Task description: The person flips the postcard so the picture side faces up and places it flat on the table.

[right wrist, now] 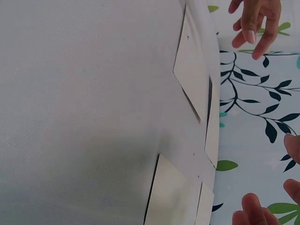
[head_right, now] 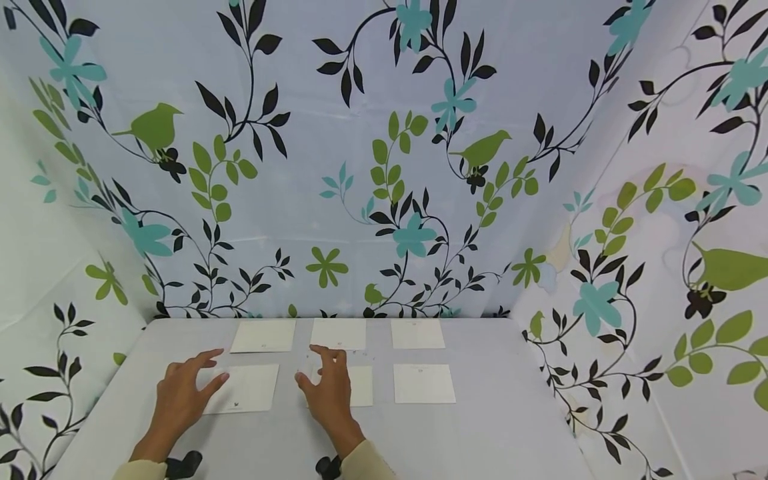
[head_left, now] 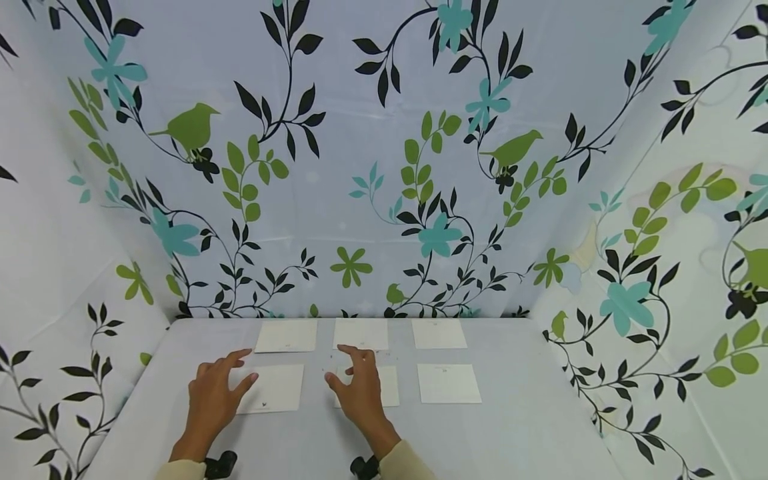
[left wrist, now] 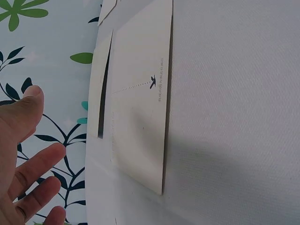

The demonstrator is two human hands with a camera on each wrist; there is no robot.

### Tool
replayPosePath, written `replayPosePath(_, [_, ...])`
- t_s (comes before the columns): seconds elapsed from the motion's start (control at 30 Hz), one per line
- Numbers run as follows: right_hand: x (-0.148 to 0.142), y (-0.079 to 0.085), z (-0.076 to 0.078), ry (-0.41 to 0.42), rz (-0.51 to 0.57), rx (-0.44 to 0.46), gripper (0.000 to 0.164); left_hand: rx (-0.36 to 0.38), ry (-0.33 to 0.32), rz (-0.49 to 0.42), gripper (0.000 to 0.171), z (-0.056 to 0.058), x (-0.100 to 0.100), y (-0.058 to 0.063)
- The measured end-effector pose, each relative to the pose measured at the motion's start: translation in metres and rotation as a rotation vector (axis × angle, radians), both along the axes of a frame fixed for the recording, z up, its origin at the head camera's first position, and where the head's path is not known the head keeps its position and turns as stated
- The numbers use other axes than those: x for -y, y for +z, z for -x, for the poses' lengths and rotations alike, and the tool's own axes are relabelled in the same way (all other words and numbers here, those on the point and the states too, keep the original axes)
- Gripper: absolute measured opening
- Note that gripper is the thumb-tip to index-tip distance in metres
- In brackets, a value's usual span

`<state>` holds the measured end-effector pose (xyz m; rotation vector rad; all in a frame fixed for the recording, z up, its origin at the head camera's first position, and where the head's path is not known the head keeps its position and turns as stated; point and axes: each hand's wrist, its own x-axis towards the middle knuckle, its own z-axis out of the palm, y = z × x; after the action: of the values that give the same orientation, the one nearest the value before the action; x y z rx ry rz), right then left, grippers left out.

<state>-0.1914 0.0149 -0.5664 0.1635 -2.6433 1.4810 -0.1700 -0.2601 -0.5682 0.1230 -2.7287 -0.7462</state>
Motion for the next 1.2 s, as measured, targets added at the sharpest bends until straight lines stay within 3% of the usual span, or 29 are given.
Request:
replayPosePath(0.17, [0.005, -0.005, 0.002, -0.001, 0.019, 0.018, 0.056, 0.033, 0.019, -0.007, 0.057, 0.001, 0.008, -0.007])
replayPosePath(0.5, [0.019, -0.017, 0.006, 0.045, 0.083, 0.091, 0.046, 0.172, 0.064, -0.045, 0.064, 0.004, 0.021, -0.018])
replayPosePath(0.87, [0.033, -0.03, 0.008, 0.053, 0.119, 0.138, 0.045, 0.172, 0.059, -0.06, 0.06, 0.0, 0.03, -0.03])
replayPosePath(1.2, [0.048, -0.031, 0.006, 0.044, 0.113, 0.168, 0.045, 0.17, 0.07, -0.092, 0.058, 0.0, 0.03, -0.031])
